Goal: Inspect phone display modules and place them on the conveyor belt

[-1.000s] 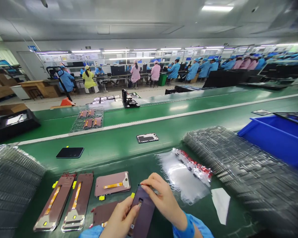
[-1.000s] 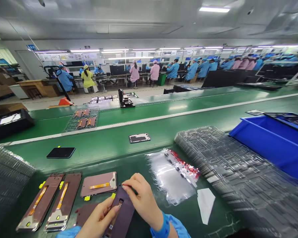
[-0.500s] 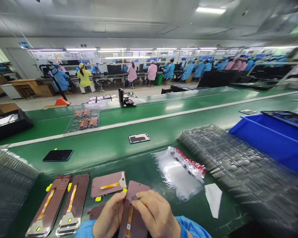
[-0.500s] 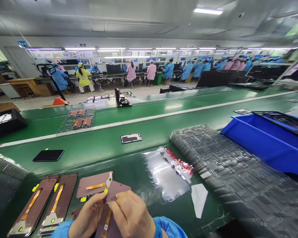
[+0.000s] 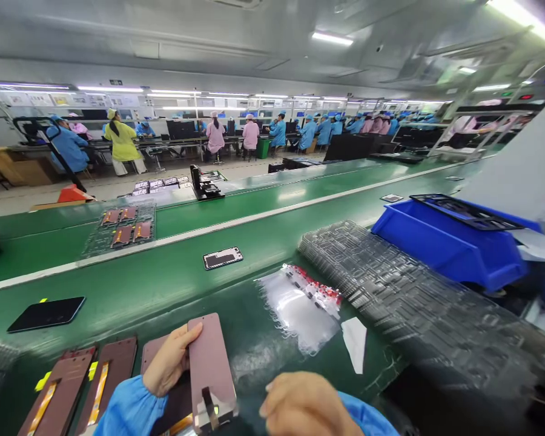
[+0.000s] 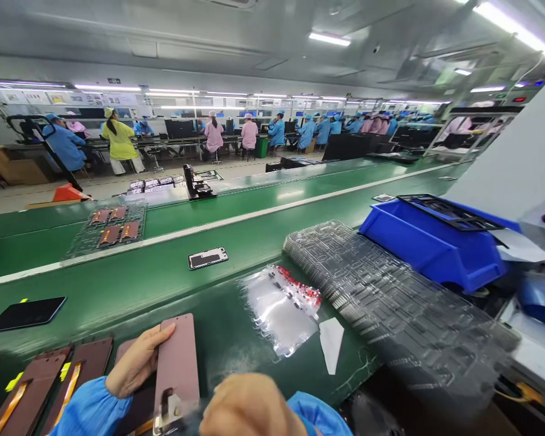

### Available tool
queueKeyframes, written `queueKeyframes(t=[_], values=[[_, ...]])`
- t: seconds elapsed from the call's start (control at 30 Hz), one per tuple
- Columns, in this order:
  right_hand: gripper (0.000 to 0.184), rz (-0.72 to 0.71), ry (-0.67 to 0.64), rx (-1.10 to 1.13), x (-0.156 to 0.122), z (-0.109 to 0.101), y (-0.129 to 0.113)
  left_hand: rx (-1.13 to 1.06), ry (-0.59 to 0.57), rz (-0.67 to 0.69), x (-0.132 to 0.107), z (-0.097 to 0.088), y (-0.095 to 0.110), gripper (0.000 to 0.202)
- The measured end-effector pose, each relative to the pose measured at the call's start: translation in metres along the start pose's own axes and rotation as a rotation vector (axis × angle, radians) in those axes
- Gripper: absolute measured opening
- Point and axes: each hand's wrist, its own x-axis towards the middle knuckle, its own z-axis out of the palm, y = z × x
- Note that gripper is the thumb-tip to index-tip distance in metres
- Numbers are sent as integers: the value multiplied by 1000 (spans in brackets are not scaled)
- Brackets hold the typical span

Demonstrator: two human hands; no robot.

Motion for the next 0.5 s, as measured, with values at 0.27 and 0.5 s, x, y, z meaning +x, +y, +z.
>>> queueKeyframes(t=[0.27,0.5], values=[[28,908,301,-249,-3,-71,142,-26,-11,-31,-21,4,12,40],[21,1172,327,-456,-41,-74,214,-70,-30,0,-36,10,26,36]])
